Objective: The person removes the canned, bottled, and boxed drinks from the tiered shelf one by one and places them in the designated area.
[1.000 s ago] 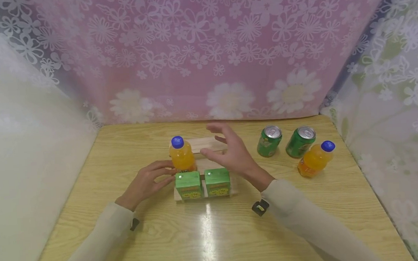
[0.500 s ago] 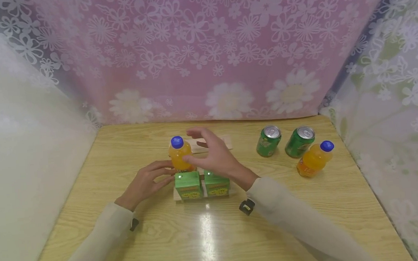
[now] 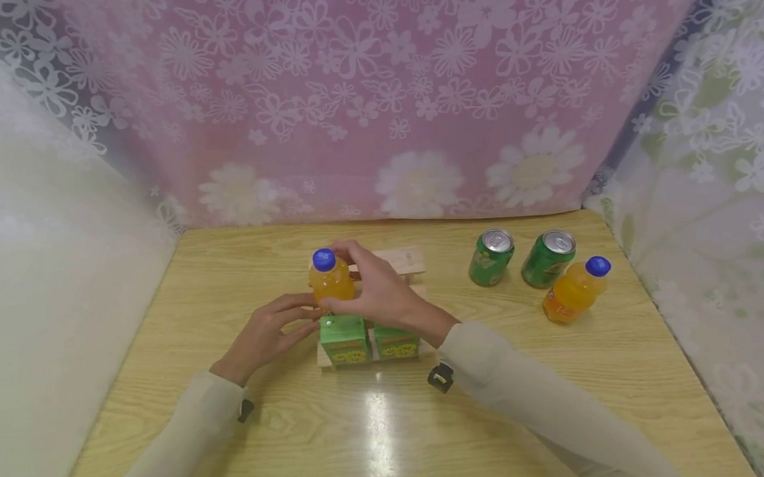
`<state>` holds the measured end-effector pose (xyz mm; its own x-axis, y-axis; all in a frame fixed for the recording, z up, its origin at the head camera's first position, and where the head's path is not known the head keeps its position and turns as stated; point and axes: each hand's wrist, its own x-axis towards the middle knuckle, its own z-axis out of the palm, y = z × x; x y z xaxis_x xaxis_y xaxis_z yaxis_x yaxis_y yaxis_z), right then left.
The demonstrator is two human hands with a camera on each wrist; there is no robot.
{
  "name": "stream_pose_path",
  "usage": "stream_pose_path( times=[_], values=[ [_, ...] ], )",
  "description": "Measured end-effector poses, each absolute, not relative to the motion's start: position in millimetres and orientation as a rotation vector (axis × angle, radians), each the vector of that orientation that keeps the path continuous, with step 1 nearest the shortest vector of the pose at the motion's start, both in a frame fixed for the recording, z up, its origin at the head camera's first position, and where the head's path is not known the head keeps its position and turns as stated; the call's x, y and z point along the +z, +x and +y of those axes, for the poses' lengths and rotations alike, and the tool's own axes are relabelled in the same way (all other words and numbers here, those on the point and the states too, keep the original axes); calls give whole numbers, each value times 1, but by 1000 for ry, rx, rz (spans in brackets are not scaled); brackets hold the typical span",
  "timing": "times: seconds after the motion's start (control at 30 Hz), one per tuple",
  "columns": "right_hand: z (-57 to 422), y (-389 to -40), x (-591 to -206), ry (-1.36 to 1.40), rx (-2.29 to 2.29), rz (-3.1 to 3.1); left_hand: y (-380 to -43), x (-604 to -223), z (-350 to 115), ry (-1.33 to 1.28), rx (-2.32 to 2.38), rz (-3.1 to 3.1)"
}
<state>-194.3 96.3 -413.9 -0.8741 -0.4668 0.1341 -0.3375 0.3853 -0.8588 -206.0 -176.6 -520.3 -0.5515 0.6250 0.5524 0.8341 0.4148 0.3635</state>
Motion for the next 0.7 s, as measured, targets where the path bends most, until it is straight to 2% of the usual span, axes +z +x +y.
stream_pose_path(
  times=[0.7],
  values=[
    [101,-194,-403,-689,-1542,2569,-207,-521,-177,-1283,-872,-2288]
  ],
)
